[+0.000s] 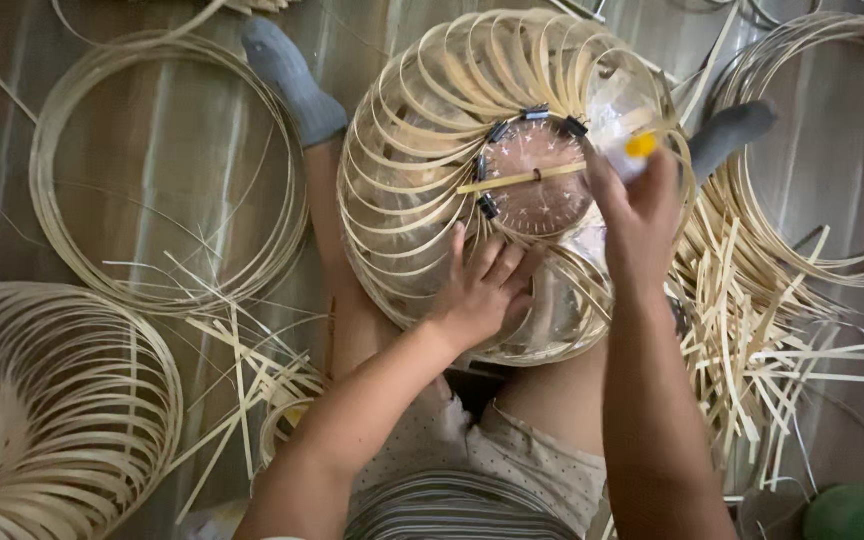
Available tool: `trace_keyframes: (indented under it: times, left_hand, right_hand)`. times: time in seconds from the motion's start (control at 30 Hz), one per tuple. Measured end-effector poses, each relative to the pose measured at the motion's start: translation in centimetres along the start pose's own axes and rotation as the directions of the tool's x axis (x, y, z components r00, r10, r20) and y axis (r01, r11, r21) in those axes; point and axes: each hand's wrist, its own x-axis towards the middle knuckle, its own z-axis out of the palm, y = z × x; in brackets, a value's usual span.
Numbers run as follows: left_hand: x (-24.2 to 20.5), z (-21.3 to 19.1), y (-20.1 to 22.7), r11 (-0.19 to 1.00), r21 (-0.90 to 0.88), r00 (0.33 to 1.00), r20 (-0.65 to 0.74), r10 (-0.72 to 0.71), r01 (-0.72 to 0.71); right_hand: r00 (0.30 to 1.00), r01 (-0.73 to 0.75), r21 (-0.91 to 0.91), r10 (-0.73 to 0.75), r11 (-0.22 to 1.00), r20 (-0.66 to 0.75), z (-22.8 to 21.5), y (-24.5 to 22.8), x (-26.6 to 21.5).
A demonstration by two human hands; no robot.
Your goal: The person weaves thin bamboo strips around a circular frame and applies glue from a small bottle to secure the strips in place.
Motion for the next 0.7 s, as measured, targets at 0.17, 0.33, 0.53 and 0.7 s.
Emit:
trace_keyframes:
  times: [0.17, 0.33, 0.53, 0.7]
  left_hand:
    - [0.0, 0.4, 0.0, 1.000, -0.027, 0.995, -0.099, -0.002, -0.001]
    - [-0.1, -0.1, 0.3, 0.999, -0.048, 0.994, -0.112, -0.018, 0.012]
    - [0.2, -1.1, 0.1, 0.998, -0.065, 0.997, -0.078, -0.016, 0.011]
    - [0.5, -1.1, 0.2, 0.999, -0.054, 0.983, -0.183, -0.018, 0.009]
  right_hand:
    - [0.994, -0.005, -0.249, 0.033, 0.969, 0.107, -2.9, -0.2, -7.8]
    - [0.982, 0.180, -0.414, -0.136, 0.892, 0.134, -2.8, -0.2, -11.6]
    - [0.952, 0.301, -0.534, -0.277, 0.790, 0.127, -2.1, -1.0, -11.9]
    - [0.955, 0.287, -0.580, -0.278, 0.762, 0.108, -1.3, -1.2, -11.9]
